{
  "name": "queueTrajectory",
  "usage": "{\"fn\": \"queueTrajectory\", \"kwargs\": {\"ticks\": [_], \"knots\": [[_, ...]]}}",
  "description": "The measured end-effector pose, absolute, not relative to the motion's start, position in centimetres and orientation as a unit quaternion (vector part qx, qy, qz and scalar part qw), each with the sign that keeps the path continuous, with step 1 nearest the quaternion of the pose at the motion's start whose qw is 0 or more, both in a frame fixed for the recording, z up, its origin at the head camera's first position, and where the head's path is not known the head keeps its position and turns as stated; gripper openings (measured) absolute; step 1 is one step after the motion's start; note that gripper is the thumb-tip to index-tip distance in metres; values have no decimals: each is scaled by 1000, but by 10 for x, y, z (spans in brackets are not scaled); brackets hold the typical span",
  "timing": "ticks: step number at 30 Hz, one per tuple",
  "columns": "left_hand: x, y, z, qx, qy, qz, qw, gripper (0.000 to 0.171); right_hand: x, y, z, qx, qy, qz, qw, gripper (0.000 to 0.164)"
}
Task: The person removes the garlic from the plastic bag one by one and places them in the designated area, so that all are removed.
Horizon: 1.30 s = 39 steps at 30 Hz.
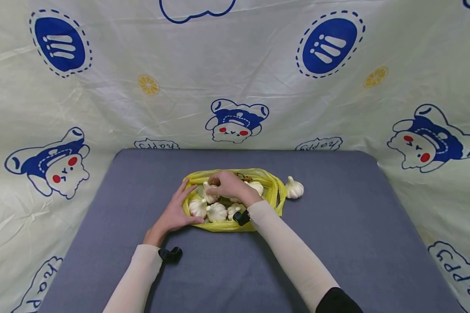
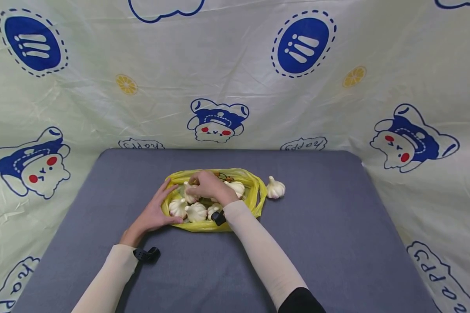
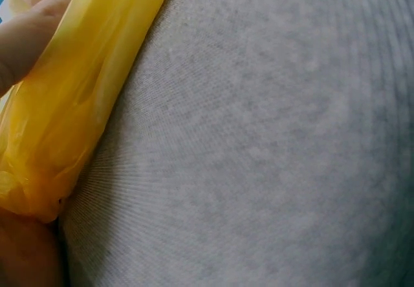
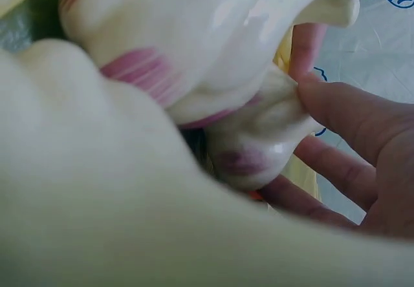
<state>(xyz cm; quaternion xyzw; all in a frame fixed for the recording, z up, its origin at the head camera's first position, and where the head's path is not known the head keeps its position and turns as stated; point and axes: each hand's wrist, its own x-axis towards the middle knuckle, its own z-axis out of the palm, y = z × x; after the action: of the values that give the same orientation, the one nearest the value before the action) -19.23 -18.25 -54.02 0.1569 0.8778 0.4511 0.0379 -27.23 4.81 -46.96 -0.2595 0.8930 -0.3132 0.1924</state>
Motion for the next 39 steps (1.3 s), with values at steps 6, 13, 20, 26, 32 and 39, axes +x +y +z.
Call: {"fn": "queueTrajectory", "kwargs": {"ticks": [6, 13, 20, 26, 32, 39], "knots": [[-193, -183, -540, 157, 878, 450, 37, 108, -271, 47, -466, -262, 889, -323, 193, 43], [-193, -182, -539, 158, 879, 448, 36, 108, -269, 47, -464, -251, 888, -338, 184, 43], [-192, -182, -540, 165, 881, 442, 29, 109, -266, 48, -462, -246, 888, -348, 173, 43], [-191, -182, -540, 163, 880, 444, 31, 108, -261, 52, -457, -238, 886, -367, 152, 41], [-193, -181, -540, 160, 881, 443, 37, 109, -252, 60, -444, -233, 881, -399, 105, 40], [-192, -180, -540, 160, 882, 443, 33, 110, -241, 78, -428, -225, 869, -437, 64, 37]]}}
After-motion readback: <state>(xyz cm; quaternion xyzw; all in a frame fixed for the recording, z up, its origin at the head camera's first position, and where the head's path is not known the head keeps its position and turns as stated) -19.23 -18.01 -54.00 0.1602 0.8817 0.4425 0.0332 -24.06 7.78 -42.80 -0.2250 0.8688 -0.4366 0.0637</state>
